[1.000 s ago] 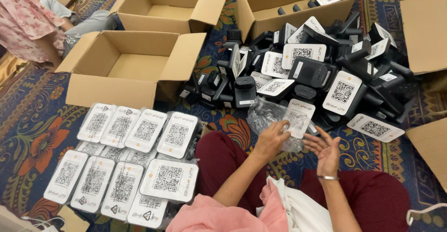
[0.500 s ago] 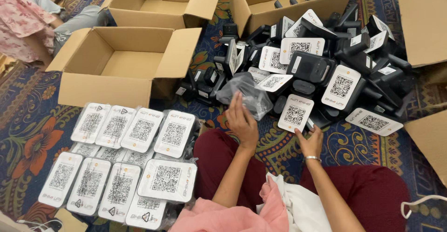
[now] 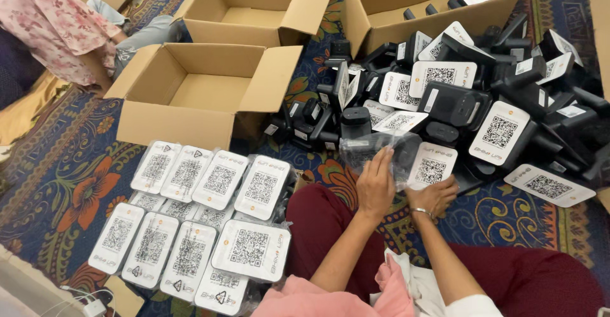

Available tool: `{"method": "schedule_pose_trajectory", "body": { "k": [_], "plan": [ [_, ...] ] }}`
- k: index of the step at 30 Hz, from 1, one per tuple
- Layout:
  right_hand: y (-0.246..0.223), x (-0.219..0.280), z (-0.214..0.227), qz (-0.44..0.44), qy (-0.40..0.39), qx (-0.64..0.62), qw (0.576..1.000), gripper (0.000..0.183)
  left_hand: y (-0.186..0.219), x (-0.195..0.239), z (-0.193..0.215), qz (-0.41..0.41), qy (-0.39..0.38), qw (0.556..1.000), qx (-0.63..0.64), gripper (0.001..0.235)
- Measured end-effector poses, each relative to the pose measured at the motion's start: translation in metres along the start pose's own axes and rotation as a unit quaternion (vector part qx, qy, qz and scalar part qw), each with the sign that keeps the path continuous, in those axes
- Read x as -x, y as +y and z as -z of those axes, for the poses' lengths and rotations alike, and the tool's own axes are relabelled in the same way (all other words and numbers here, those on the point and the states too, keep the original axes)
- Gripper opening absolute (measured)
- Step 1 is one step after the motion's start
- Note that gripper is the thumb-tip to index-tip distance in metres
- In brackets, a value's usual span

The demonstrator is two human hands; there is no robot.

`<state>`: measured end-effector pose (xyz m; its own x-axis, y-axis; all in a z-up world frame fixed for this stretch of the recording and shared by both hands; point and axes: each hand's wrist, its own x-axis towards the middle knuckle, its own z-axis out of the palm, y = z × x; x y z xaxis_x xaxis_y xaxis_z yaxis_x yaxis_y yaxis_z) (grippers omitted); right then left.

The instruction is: The person sits on a patterned carpet and packs small black electronic devices with QR code labels into clear plastic bags. They then place the packaged items into a cardboard box, repeating the process with multiple units.

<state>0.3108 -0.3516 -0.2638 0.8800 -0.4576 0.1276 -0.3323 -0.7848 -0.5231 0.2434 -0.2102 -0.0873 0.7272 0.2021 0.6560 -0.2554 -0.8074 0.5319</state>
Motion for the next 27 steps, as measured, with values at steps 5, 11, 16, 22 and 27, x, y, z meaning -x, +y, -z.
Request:
{"method": "schedule_pose_trajectory", "body": {
  "k": [5,11,16,22,27],
  "plan": [
    [0.049,-0.009,0.027,0.074,-0.096,-0.034,0.992,0.128,0.003,0.002,-0.004,0.016,-0.013,1.0,0.021,0.051],
    [0.093,-0.025,0.058,-0.003,-0.335,-0.269,0.903,0.074,0.005,0.009,-0.007,-0.001,-0.066,0.997,0.028,0.054],
    [0.108,-0.023,0.069,-0.206,-0.331,-0.433,0.812,0.053,-0.001,0.01,-0.009,0.001,-0.068,0.998,0.019,0.054],
    [0.112,-0.044,0.116,-0.166,-0.193,-0.466,0.847,0.04,-0.004,0.01,-0.01,0.008,-0.049,0.999,0.004,0.058],
    [0.109,-0.05,0.167,-0.096,-0.171,-0.666,0.72,0.043,0.008,-0.002,0.003,0.005,-0.088,0.996,0.033,0.064]
  ]
}}
